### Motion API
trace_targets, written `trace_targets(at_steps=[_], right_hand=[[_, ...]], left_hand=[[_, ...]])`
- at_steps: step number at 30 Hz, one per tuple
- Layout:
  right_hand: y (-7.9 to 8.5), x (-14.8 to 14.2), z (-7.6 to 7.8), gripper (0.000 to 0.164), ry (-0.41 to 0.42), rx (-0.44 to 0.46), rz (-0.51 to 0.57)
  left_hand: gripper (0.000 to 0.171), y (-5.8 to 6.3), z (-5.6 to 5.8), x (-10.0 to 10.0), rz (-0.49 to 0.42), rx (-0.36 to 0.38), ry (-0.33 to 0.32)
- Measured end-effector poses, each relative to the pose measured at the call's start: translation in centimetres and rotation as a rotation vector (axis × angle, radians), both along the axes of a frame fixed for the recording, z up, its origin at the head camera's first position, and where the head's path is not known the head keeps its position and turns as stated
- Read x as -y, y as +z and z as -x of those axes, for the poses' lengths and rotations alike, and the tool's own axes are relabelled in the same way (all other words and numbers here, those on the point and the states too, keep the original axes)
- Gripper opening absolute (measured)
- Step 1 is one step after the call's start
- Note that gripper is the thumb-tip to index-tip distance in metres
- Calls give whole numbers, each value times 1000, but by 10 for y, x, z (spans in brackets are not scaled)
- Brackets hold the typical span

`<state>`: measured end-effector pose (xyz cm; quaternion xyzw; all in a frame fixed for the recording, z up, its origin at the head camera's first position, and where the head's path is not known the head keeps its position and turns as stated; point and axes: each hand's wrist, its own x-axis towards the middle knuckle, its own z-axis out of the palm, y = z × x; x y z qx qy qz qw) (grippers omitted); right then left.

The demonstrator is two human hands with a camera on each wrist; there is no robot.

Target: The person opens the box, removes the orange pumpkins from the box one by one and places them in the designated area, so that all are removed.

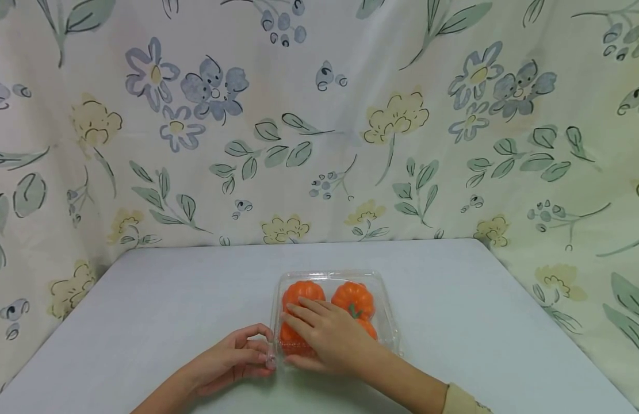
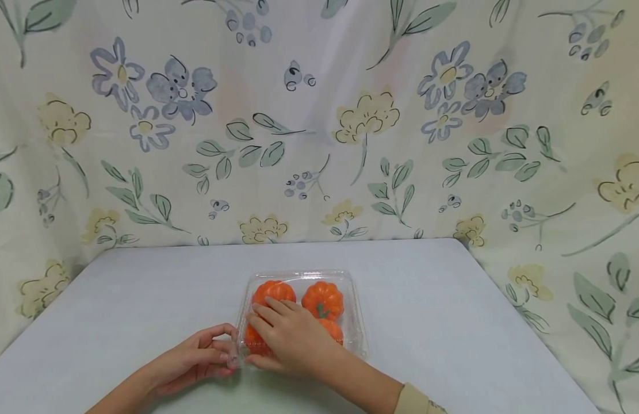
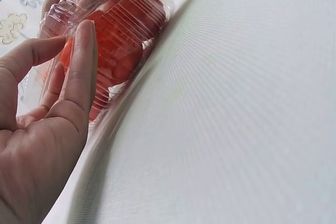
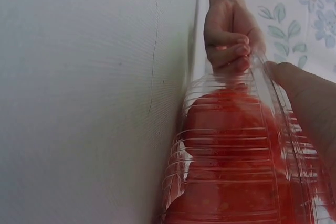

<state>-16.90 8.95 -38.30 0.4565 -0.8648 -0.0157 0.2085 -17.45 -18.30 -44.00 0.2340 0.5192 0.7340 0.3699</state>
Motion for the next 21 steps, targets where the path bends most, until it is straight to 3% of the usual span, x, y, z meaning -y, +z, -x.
trace_targets(at_steps=[21], right_hand=[[1,-1,0,63,7,-4,-3]], left_hand=[[27,-1,-1,-4,-33,-46,4]])
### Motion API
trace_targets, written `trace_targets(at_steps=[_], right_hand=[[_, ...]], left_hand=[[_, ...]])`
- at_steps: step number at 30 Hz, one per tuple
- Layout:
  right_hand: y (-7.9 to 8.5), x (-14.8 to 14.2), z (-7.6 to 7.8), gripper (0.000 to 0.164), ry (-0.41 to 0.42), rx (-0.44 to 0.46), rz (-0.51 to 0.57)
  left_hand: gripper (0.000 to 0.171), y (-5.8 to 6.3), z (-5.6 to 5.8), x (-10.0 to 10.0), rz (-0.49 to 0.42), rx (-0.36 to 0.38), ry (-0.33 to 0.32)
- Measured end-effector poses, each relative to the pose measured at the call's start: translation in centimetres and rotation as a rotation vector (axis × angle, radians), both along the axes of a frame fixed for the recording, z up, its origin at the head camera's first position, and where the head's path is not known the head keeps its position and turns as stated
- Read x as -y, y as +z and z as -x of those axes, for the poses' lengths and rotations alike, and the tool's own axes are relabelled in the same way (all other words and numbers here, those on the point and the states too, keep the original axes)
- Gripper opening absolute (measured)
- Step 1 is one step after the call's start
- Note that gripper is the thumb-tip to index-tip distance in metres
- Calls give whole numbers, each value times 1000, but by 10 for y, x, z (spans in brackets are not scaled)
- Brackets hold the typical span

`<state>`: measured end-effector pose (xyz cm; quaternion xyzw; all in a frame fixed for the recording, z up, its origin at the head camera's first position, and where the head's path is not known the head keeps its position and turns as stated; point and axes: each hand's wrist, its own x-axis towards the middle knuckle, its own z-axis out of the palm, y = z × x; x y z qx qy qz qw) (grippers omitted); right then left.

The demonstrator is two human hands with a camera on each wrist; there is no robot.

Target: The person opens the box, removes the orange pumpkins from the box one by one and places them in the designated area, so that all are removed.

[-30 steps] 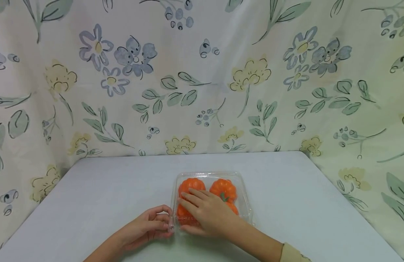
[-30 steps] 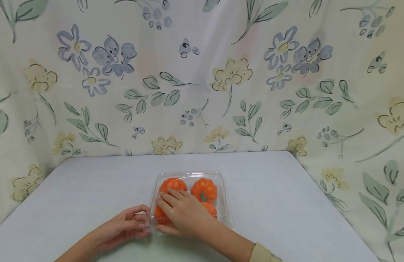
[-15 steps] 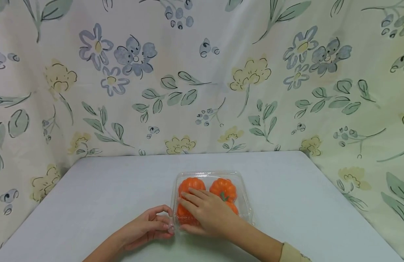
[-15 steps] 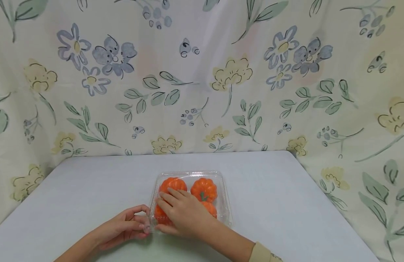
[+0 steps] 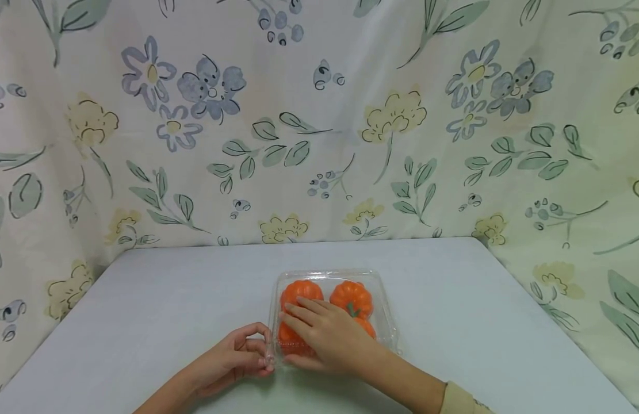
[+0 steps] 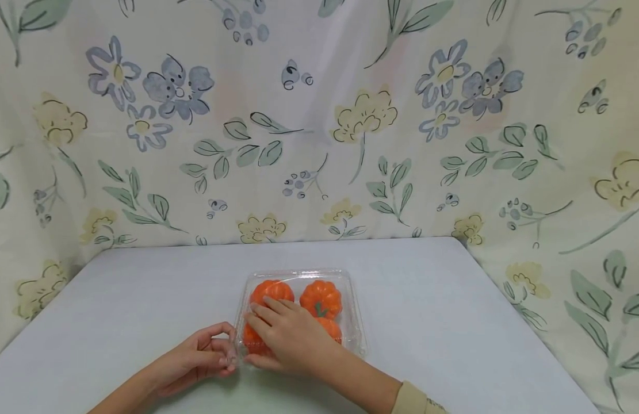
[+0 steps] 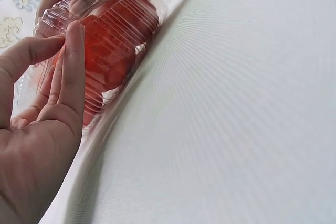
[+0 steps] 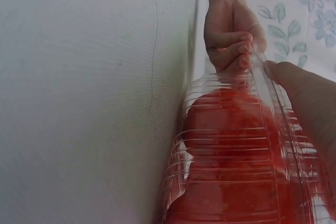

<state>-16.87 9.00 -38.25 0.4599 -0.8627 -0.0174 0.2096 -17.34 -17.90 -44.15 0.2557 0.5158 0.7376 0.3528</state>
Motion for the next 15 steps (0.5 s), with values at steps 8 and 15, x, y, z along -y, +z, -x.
trace_targets(at_steps=[8,15], right_hand=[[-1,0,0,64,22,-26,23],[0,0,0,64,23,-5,33]], left_hand=[[29,-1,-1,1,-9,-37,25],[29,3,-2,-1,22,-62,57]])
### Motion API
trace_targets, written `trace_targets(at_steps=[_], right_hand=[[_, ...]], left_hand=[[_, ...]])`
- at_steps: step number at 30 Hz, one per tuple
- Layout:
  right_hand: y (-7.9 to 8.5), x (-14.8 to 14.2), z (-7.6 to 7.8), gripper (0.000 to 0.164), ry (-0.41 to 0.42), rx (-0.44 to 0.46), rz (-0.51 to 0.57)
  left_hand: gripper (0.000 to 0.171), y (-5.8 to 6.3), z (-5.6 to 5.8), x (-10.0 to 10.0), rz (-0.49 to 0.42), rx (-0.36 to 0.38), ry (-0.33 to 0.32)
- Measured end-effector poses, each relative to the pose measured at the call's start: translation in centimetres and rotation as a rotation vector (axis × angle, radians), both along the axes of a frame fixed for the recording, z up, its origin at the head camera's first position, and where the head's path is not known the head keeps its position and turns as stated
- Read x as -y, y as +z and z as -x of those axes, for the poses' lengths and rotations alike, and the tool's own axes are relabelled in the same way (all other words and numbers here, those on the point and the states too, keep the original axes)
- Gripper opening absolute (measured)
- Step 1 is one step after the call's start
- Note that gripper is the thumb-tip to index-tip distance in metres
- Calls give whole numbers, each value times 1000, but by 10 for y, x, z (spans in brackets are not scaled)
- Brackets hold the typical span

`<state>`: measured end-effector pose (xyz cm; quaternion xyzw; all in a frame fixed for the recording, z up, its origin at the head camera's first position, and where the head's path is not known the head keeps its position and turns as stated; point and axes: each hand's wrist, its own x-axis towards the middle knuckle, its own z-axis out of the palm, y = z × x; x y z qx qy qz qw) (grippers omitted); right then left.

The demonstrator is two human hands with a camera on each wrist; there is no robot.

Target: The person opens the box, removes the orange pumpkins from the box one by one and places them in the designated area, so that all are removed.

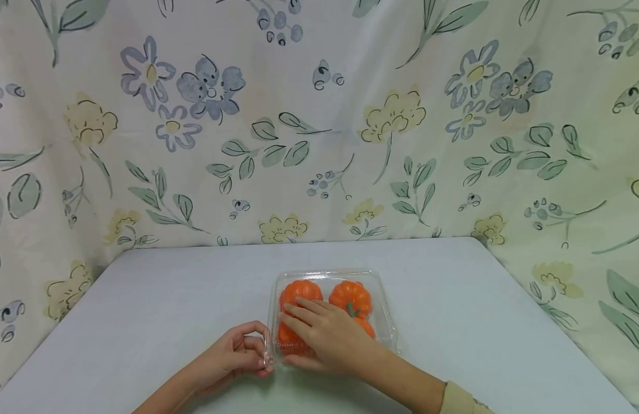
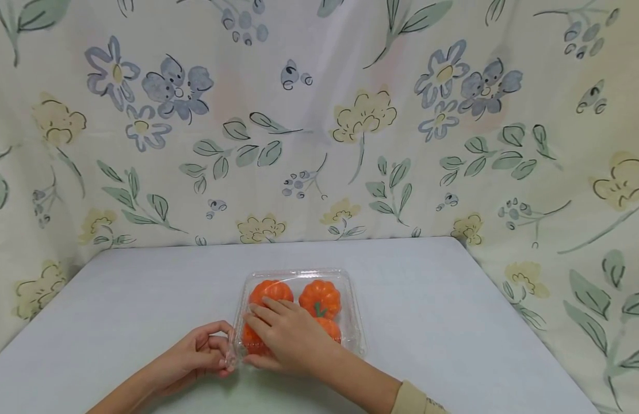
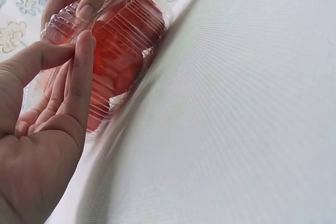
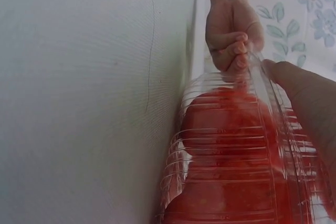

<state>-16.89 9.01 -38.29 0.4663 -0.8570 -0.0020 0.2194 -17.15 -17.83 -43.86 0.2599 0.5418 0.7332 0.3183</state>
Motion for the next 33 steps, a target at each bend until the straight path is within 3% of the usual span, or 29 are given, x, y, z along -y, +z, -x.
trace_targets(at_steps=[19,33], right_hand=[[1,-3,1,64,5,69,29],[4,-3,2,63,26,75,56]], left_hand=[[30,2,0,-2,10,-92,35],[30,4,0,-2,66,-117,72]])
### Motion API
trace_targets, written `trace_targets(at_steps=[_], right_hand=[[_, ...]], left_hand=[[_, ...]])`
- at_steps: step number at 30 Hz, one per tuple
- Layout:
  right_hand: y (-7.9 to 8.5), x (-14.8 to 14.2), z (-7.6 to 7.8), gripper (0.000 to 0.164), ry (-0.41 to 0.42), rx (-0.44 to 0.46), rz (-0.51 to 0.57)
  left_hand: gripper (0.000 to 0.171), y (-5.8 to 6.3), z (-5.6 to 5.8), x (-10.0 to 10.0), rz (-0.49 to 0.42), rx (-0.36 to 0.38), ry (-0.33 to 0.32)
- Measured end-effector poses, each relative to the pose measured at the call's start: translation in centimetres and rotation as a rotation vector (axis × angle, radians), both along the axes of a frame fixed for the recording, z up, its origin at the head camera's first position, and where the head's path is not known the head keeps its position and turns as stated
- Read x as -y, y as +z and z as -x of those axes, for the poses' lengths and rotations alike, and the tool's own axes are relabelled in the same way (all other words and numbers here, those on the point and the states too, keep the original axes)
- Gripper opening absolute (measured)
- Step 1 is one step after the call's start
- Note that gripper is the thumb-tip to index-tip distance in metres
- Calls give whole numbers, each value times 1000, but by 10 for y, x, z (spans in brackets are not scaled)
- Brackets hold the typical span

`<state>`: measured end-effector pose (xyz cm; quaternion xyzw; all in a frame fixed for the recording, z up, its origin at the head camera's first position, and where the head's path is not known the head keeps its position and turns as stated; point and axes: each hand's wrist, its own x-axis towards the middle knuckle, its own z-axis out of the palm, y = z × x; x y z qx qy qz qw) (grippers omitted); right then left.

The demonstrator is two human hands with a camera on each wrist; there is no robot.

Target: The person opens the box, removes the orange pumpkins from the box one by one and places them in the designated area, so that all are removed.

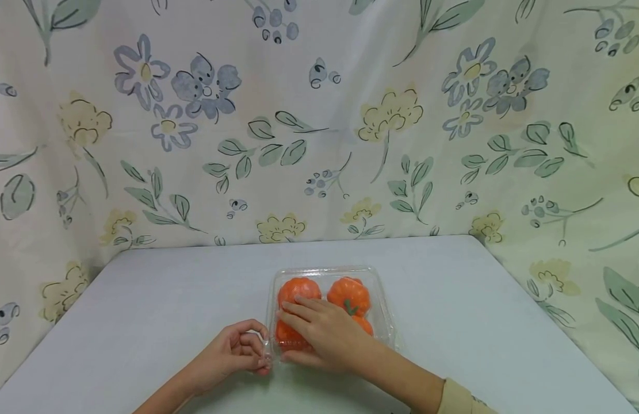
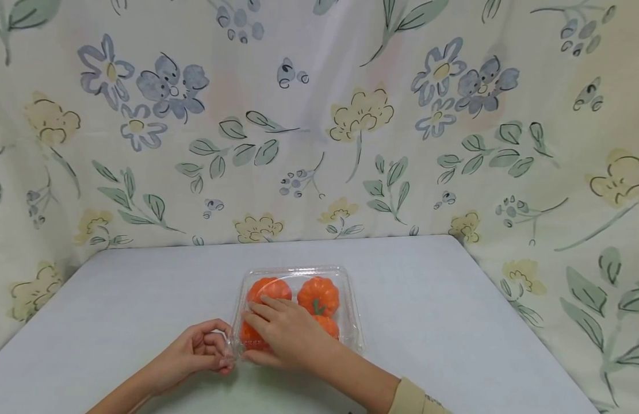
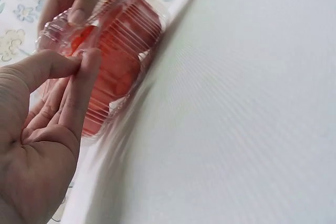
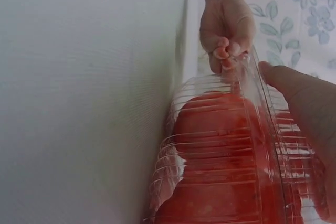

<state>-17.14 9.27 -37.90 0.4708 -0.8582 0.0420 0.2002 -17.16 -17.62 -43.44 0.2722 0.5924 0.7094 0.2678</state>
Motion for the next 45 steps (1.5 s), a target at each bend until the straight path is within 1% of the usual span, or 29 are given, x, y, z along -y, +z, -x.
trace_targets(at_steps=[4,8,12,18,22,27,31,36,45], right_hand=[[1,1,2,62,-17,30,-10],[1,1,3,63,-29,37,-33],[1,0,4,64,-32,35,-34],[0,0,5,64,-36,29,-23],[0,0,5,64,-31,30,-16],[0,-1,6,64,-10,19,9],[0,-1,6,62,13,-28,41],[0,-1,6,56,21,-75,61],[4,-4,6,51,16,-97,62]], left_hand=[[30,1,2,1,15,-2,4],[28,-1,4,2,15,33,-18],[27,-3,5,4,1,80,-42],[25,-6,4,4,-20,142,-49],[23,-6,4,4,-32,162,-57],[23,-6,4,3,-70,183,-75],[22,-6,4,3,-71,212,-61],[20,-5,6,2,-52,221,-16],[17,-4,10,1,-38,256,46]])
